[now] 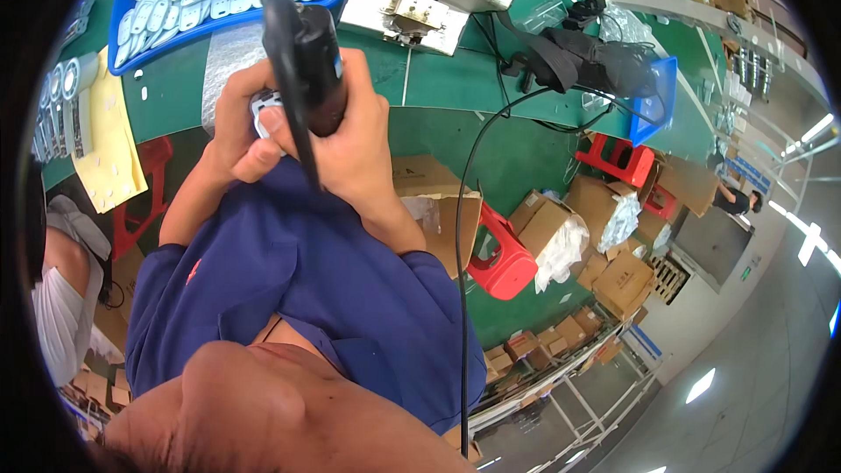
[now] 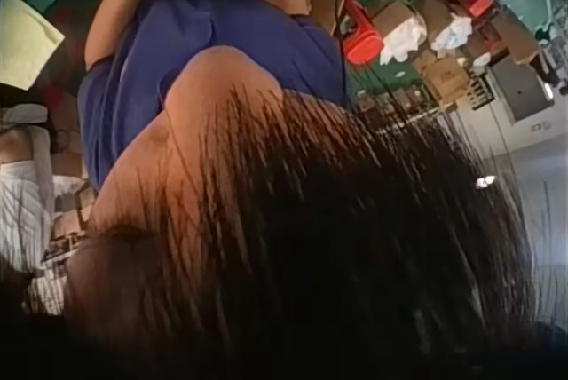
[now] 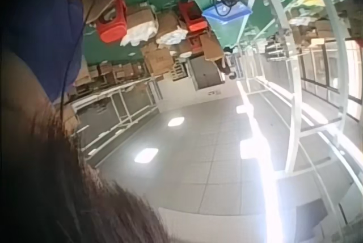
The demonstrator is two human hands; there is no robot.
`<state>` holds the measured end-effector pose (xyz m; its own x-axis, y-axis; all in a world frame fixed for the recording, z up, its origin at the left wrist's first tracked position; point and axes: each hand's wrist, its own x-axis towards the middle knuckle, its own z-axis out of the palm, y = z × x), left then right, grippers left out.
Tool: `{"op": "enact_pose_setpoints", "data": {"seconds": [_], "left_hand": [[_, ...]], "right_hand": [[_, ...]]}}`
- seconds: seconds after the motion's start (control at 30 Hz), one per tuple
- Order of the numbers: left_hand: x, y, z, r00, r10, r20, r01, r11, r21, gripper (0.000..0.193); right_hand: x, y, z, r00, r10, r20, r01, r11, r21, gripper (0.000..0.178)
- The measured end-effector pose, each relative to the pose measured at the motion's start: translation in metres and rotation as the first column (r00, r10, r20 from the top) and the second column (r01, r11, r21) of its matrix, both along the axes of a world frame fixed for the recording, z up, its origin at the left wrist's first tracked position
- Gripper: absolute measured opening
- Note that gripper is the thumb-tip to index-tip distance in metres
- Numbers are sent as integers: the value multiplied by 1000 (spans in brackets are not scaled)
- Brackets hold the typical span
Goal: Using an electric screwdriver to assemble small plastic components on an assembly line.
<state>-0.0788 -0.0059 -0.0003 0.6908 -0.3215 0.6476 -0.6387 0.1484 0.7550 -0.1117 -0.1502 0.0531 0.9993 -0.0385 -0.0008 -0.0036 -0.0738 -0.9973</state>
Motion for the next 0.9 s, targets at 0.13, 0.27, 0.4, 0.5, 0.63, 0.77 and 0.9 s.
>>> {"op": "enact_pose_setpoints", "data": {"seconds": [0.13,0.27,0.4,0.5,0.63,0.77,0.9], "left_hand": [[0,-3,11,980,168,-106,-167,986,23,39],[0,-9,7,984,96,-148,-98,995,-7,38],[7,-9,7,994,66,-82,-63,997,36,47],[6,-8,3,995,70,-77,-65,996,69,55],[5,-15,0,991,120,-53,-120,993,3,62],[4,-12,0,992,124,-28,-121,989,80,68],[6,-11,2,993,117,-8,-114,983,146,75]], "right_hand": [[11,-4,-6,1000,-10,2,10,999,43,62],[26,-19,27,932,-261,251,207,953,223,84],[74,-44,62,718,-397,572,223,909,351,88],[102,-41,61,701,-415,581,381,905,187,88],[101,-22,58,804,-538,254,508,843,177,71],[98,-36,40,852,-341,398,325,939,107,87],[48,-46,71,829,0,559,-282,863,419,90]]}}
